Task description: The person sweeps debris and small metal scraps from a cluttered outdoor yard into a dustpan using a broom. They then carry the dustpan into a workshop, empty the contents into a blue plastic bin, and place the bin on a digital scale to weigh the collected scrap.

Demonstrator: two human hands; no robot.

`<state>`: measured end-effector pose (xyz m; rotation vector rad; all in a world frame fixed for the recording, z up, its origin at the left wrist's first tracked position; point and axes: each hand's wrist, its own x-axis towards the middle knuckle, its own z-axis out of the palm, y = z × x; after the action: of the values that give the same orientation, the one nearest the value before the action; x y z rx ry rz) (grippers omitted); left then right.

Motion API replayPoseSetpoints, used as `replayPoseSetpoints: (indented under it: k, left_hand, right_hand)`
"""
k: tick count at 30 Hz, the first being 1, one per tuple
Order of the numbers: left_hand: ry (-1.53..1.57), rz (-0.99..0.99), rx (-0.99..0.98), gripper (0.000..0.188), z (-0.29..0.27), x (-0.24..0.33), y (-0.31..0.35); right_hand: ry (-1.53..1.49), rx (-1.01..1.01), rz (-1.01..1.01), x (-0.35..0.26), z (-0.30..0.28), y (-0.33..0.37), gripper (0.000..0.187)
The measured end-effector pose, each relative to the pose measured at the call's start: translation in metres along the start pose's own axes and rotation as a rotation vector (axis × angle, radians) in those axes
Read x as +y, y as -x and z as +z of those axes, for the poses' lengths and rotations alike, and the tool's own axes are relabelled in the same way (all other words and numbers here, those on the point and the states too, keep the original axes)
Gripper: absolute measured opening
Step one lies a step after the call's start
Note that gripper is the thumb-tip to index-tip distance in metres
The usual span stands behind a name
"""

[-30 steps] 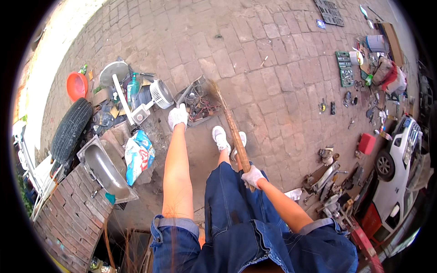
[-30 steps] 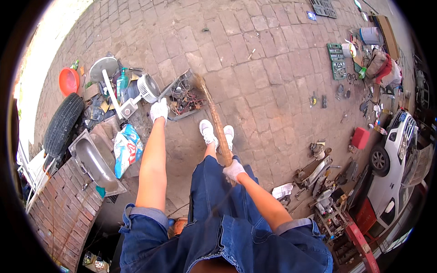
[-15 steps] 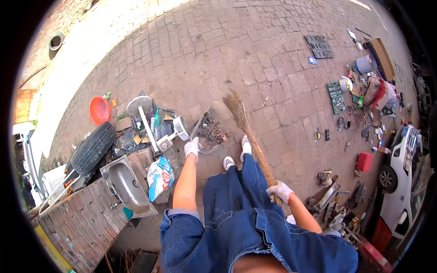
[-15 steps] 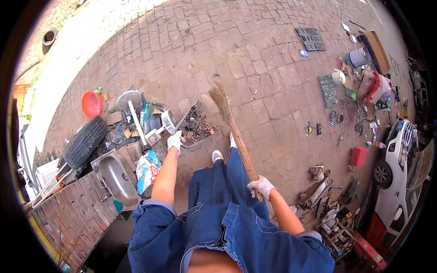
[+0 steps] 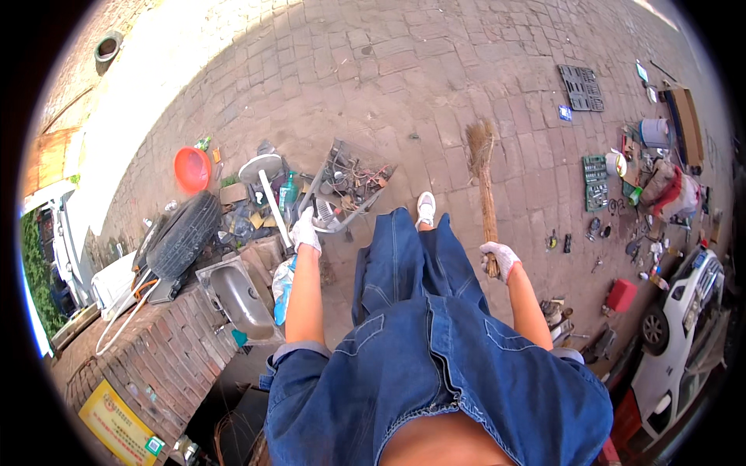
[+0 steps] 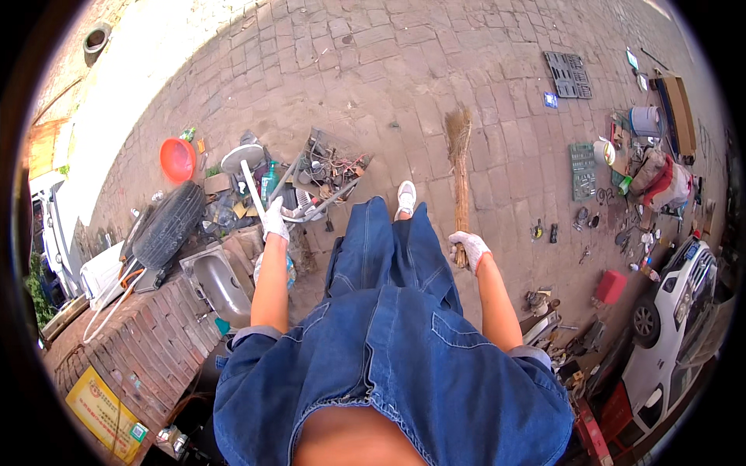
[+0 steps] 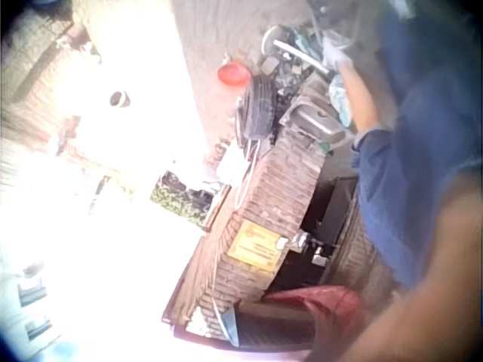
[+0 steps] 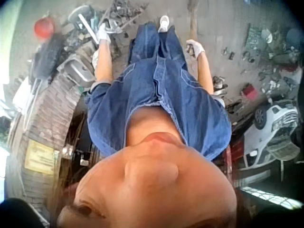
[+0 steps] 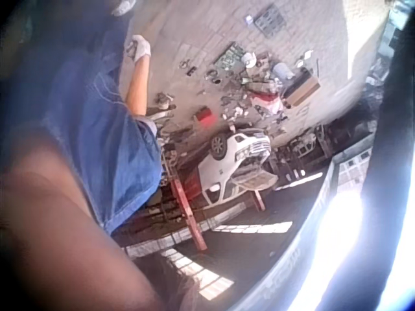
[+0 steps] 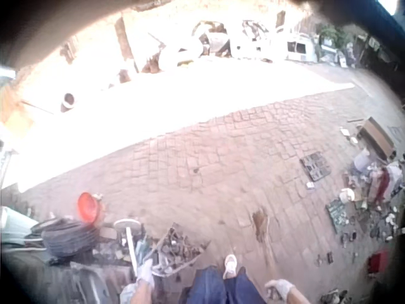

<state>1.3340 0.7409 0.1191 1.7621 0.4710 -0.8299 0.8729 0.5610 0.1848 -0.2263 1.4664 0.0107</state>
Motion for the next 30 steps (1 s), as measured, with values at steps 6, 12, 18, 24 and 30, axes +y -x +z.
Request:
replayPoseSetpoints:
  k: [6,12,18,24,30]
  left_hand:
    - [0.078,-0.107,0.029,0.021,0.064,0.091,-0.043]
    - [-0.018,-0.037,0.069,0.032,0.094,0.13,-0.188]
    - [-0.47,0.002,0.093,0.047,0.145,0.149,-0.316]
    - [-0.259,-0.099,0.053,0.052,0.208,0.191,-0.376]
    - [-0.643,0.113,0.143,0.06,0.2,0.141,-0.503]
  right_hand:
    - [0.218,-0.006,-0.047,-0.13,0.076,-0.028,0.012]
    - [0.456,0.012,-0.102,-0.233,0.188,-0.078,0.017]
    - [0.635,0.113,-0.174,-0.315,0.284,-0.153,0.027]
    - [0.94,0.157,-0.42,-0.393,0.351,-0.239,0.078]
    - [0.963,0.1,-0.445,-0.471,0.425,-0.341,0.082]
